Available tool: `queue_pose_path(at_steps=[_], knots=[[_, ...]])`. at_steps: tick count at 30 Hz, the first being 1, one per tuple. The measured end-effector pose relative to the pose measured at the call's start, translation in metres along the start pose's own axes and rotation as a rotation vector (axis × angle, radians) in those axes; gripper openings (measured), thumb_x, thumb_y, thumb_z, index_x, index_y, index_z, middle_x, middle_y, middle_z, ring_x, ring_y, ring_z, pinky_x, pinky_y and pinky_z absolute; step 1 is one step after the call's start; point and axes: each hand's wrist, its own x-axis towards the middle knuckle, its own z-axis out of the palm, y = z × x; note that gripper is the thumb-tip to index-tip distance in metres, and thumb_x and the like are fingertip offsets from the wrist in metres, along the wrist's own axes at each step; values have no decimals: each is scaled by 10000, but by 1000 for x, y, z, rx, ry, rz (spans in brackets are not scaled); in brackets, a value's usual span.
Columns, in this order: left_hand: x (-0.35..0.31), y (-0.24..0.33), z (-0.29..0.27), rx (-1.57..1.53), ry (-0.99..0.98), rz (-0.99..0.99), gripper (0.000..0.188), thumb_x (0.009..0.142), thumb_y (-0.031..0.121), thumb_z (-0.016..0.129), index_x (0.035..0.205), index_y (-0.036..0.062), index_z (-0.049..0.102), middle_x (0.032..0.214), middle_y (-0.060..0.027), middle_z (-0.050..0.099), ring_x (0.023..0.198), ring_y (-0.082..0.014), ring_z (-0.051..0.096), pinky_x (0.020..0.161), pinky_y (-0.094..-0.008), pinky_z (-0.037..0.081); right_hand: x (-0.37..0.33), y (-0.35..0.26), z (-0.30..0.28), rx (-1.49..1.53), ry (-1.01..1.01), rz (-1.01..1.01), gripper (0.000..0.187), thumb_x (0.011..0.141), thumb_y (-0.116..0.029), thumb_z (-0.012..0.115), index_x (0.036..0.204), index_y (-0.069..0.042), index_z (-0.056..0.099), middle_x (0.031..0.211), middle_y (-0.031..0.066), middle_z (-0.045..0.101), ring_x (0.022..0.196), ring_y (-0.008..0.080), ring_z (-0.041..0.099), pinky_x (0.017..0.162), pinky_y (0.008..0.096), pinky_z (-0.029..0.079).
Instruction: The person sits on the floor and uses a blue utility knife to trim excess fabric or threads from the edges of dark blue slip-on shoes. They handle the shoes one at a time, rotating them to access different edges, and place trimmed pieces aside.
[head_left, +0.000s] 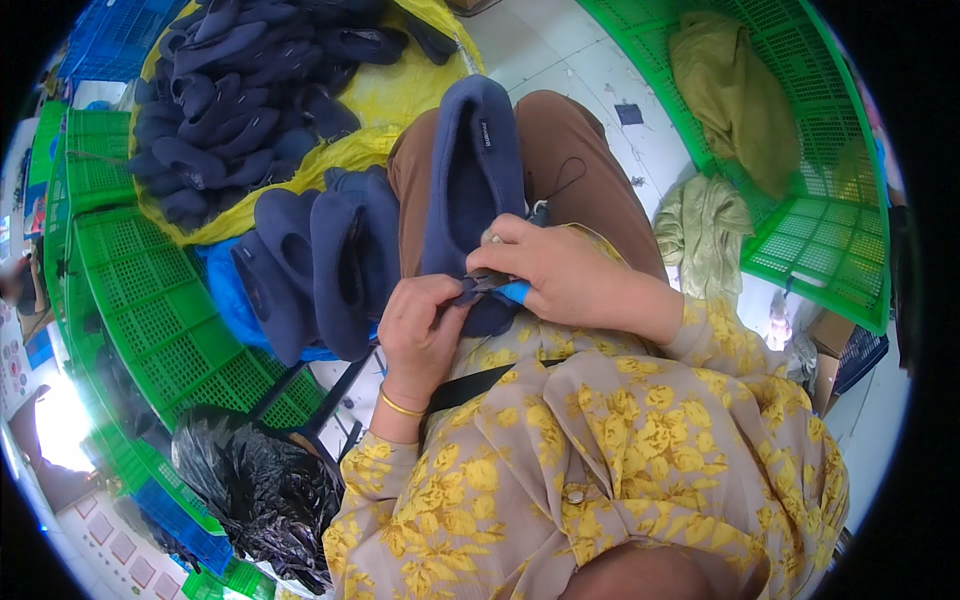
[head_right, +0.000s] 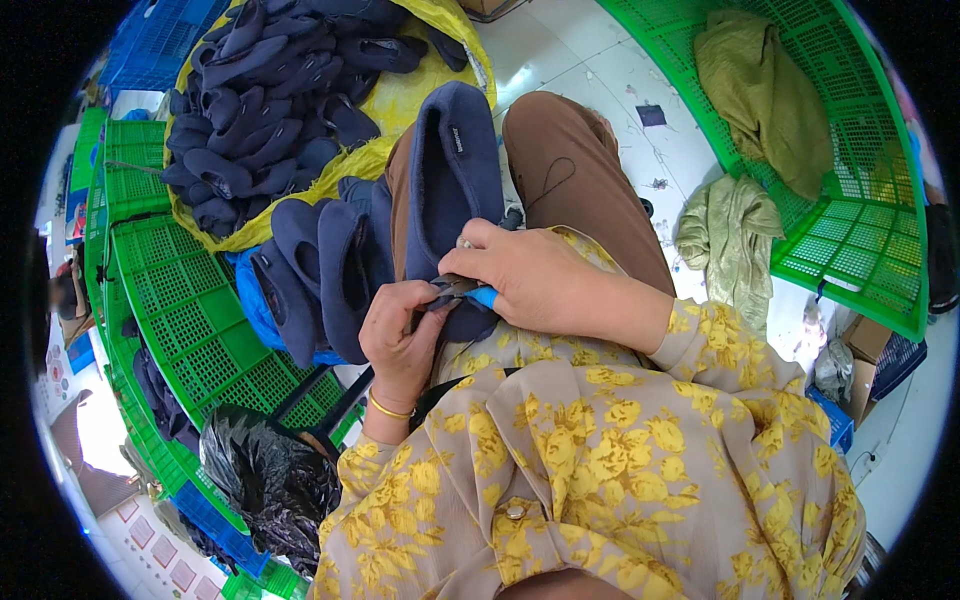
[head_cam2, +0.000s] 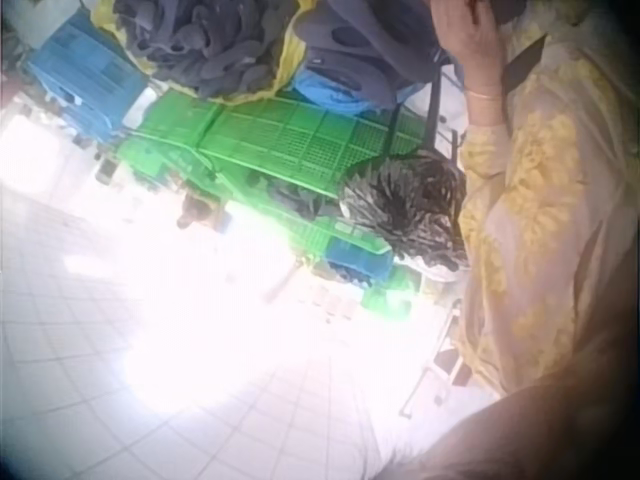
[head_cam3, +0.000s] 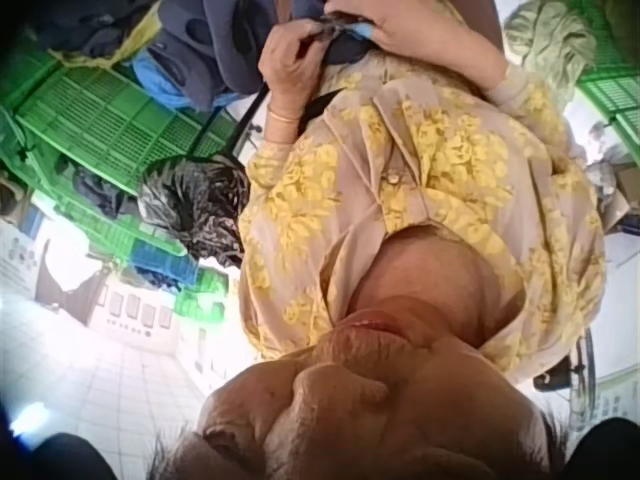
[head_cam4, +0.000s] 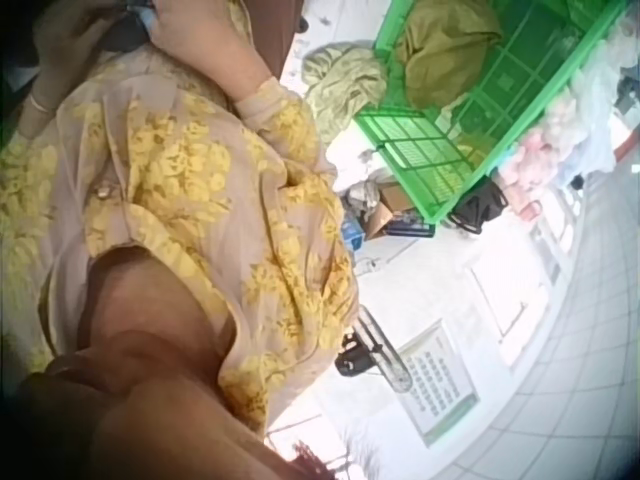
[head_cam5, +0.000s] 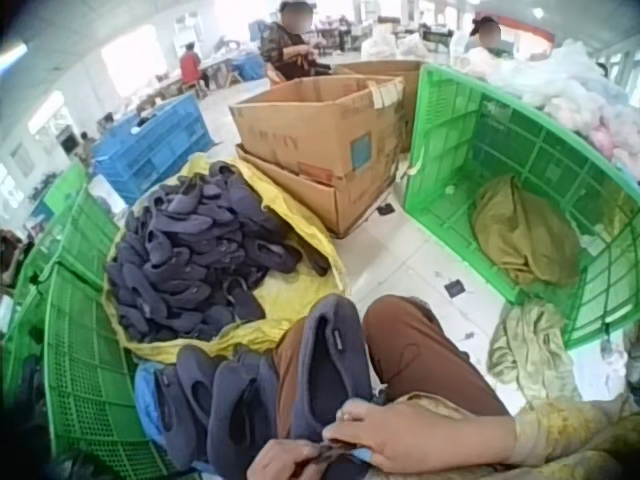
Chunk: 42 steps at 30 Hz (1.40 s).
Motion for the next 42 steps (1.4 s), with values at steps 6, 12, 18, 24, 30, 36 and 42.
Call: queue_pose_path(at_steps=[6,12,18,24,30,36,42], knots=[[6,3,-7,-13,-105,-173,240,677,-82,714,884,30,665,828,-74,644,701,-206,590,642,-287,485,8,6,2,-73,-109,-92,311,764,-18,613,1057,-118,626,994,88,566,783,341,613,667,460,484],[13,0,-9,33,-211,-26,304,670,-51,718,952,56,687,859,-88,633,776,-276,608,684,-337,500,5,-6,9,113,199,-281,376,729,60,559,1062,-112,588,992,61,607,704,312,590,581,356,445],[11,7,-9,251,-184,222,299,673,-38,696,956,56,683,867,-79,600,758,-259,591,647,-337,489,7,-18,-29,992,222,223,62,939,-104,558,957,-56,523,749,13,537,635,83,460,569,272,398],[16,5,-8,332,-153,391,326,646,-24,712,960,64,700,848,-60,600,724,-224,593,609,-312,494,-14,8,-15,375,15,271,125,909,-146,589,986,-49,604,779,146,637,703,287,628,657,363,483],[15,4,-7,339,-152,373,302,651,-37,731,935,64,709,824,-54,616,708,-216,610,600,-302,510,-18,10,-13,281,-5,230,144,869,-121,604,983,-52,660,854,182,669,771,359,642,683,395,504],[14,5,-7,334,-160,369,327,641,-25,683,958,52,700,865,-63,617,732,-218,611,626,-307,513,-18,11,-16,225,-37,174,177,821,-70,615,988,-44,666,895,161,679,816,343,657,711,383,517],[14,3,-6,336,-167,380,343,634,-13,662,970,46,699,893,-65,617,747,-218,608,642,-306,515,-16,11,-15,148,-50,139,180,808,-60,620,982,-42,661,880,149,678,815,344,656,706,386,516]])
